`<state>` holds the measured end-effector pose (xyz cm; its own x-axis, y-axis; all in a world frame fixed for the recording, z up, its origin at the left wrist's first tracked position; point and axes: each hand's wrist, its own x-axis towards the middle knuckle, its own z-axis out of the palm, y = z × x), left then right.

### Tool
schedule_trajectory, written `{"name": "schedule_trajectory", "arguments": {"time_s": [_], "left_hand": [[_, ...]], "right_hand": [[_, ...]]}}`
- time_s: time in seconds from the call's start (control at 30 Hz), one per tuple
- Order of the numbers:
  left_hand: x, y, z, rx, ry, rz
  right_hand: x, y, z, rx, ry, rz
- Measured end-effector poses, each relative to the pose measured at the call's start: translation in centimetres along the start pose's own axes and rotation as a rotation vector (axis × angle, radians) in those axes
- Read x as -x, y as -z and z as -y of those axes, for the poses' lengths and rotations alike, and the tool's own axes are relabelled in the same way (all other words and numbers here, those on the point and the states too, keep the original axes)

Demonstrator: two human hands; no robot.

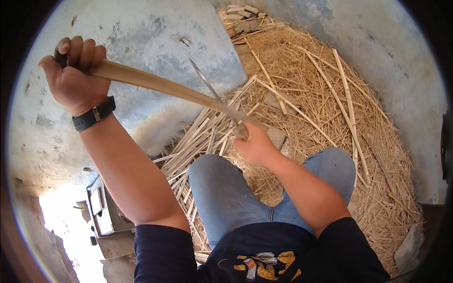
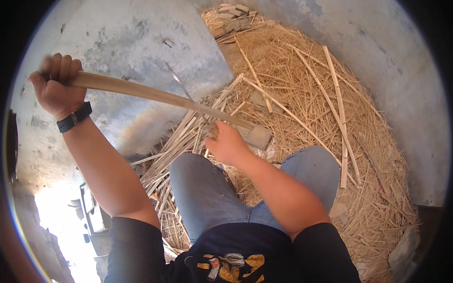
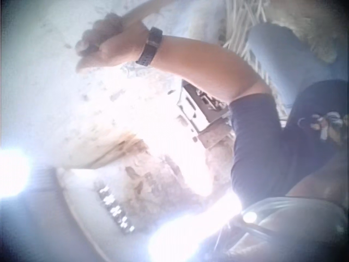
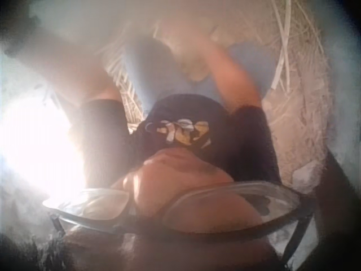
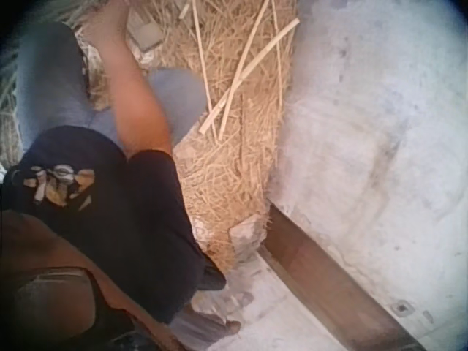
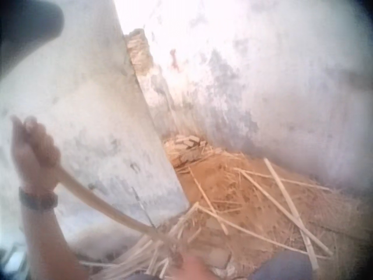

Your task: The person sits on a hay-covered floor and uses a large knife to split long bamboo stalks into thin strips. They hold the bamboo vertically against a small block and strike it with the knife to separate the fibers, then place the resulting strips into a pile.

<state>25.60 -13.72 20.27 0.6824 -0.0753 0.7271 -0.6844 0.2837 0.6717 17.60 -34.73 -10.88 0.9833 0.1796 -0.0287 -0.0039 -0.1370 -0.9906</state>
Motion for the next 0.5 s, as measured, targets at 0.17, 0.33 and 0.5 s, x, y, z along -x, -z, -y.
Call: {"name": "schedule_trajectory", "arguments": {"time_s": [0.17, 0.33, 0.5], "left_hand": [[-0.9, 0.4, 0.9, -0.109, 0.007, -0.148], [-1.5, 2.2, 1.7, -0.211, -0.025, -0.3], [-1.4, 4.3, 1.2, -0.202, -0.017, -0.218]], "right_hand": [[-2.0, -0.8, -2.7, 0.063, -0.157, 0.035], [-2.4, -1.2, -4.1, -0.043, -0.303, 0.054], [-2.0, -1.5, -0.6, 0.003, -0.14, 0.126]]}}
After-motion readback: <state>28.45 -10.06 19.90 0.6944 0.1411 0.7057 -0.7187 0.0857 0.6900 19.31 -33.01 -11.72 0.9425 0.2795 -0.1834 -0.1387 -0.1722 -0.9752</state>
